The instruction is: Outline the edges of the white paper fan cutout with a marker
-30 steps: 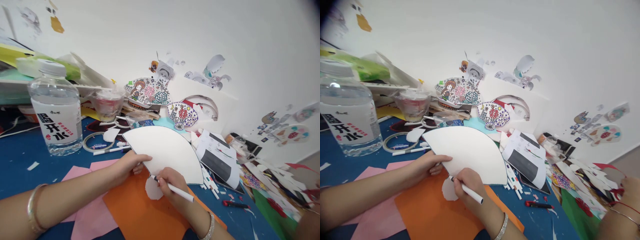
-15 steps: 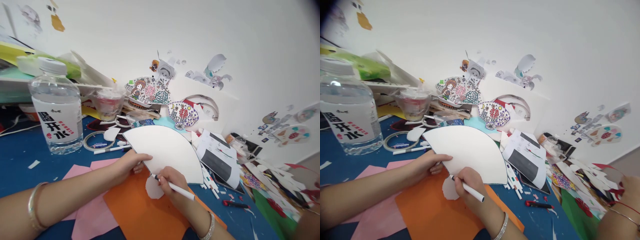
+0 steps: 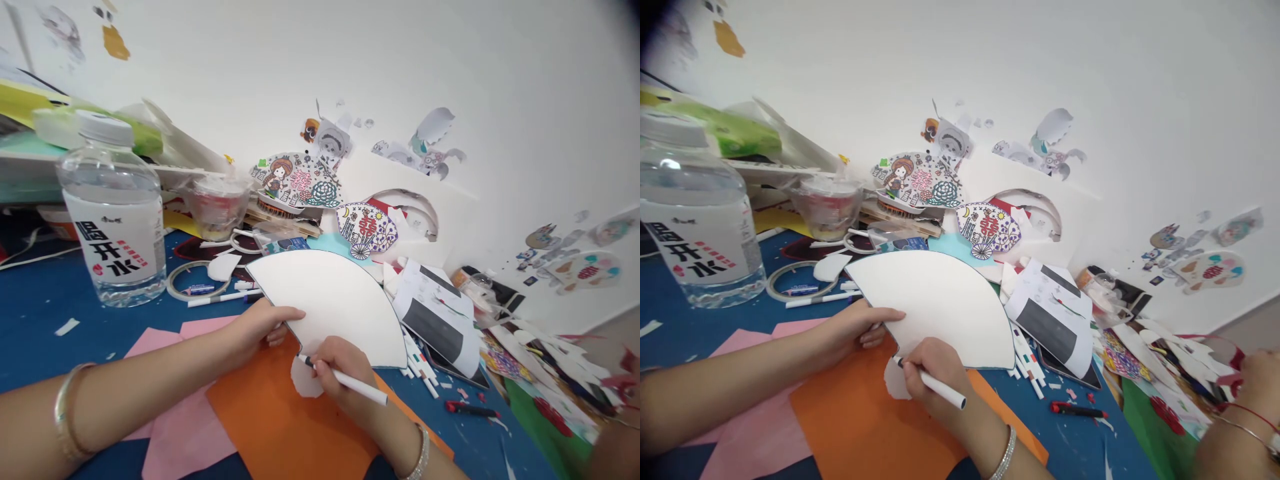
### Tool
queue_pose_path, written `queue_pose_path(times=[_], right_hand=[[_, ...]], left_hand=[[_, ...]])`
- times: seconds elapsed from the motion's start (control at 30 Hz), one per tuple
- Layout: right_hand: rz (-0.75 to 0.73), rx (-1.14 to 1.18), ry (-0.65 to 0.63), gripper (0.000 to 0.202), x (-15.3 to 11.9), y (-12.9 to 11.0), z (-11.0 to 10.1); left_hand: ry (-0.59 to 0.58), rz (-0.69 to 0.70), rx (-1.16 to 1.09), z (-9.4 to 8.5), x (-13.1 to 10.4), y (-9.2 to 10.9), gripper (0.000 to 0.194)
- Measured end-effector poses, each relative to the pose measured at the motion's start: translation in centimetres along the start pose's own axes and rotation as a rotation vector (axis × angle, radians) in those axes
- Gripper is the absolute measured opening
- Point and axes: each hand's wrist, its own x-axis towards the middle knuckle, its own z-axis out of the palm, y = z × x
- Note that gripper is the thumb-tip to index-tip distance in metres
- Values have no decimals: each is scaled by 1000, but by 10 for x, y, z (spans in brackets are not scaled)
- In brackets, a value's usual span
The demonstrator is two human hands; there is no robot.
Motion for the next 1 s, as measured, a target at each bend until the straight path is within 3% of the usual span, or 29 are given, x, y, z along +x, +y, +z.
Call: queue_pose_path(times=[1.0], right_hand=[[48, 21, -52, 25, -1, -2, 0]], left_hand=[[15, -9, 6, 1, -1, 1, 22]])
